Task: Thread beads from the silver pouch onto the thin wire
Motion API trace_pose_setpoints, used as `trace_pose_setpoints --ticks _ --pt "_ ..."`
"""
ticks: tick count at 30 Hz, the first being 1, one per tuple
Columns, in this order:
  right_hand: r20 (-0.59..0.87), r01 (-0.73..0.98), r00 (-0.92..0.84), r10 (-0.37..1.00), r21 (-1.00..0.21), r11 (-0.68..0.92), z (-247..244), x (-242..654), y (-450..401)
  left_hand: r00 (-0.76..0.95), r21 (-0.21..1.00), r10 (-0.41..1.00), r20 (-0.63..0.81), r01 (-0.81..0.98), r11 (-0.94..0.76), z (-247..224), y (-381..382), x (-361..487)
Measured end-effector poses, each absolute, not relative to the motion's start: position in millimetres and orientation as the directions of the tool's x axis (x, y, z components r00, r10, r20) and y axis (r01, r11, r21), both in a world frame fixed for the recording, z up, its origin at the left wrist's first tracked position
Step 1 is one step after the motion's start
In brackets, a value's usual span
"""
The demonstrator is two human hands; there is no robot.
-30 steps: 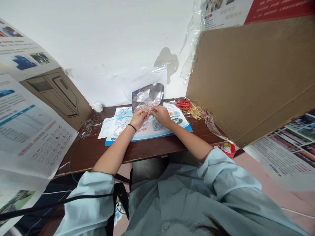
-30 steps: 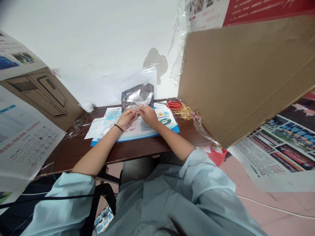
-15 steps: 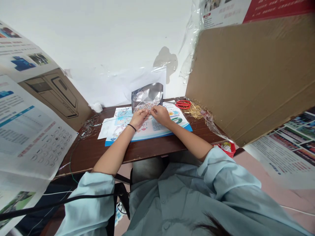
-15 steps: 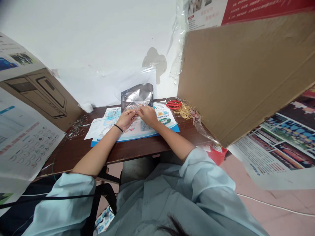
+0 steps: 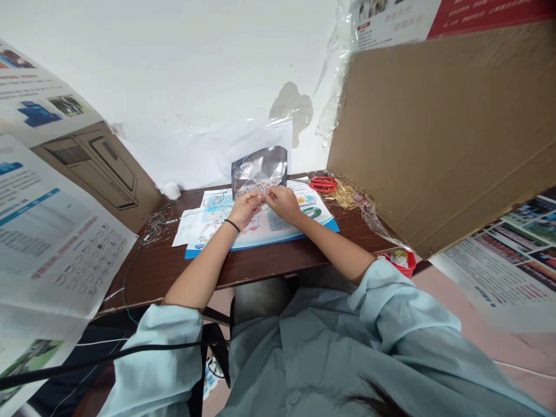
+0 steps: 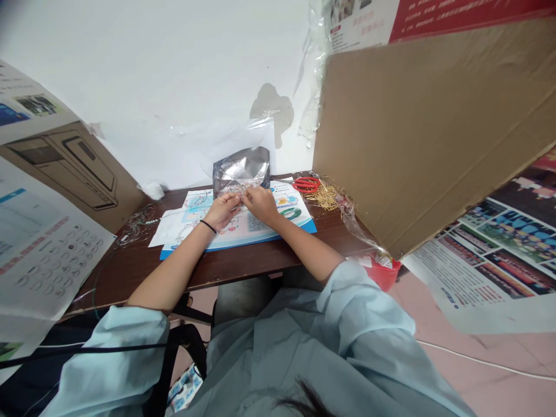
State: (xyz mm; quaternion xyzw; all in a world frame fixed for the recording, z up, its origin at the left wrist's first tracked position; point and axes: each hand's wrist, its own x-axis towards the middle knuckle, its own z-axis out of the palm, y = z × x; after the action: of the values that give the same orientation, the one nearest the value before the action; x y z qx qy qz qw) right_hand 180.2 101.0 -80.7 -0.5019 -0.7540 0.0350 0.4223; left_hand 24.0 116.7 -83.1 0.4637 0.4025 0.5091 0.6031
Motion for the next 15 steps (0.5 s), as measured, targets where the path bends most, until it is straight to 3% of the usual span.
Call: trace_pose_setpoints --ticks 15 --pt "0.602 0.722 -0.14 0.786 -0.482 0.497 -81.2 180.0 100.7 0.157 0.966 0.988 -0.005 -0.255 0.045 -80.5 114.1 24.4"
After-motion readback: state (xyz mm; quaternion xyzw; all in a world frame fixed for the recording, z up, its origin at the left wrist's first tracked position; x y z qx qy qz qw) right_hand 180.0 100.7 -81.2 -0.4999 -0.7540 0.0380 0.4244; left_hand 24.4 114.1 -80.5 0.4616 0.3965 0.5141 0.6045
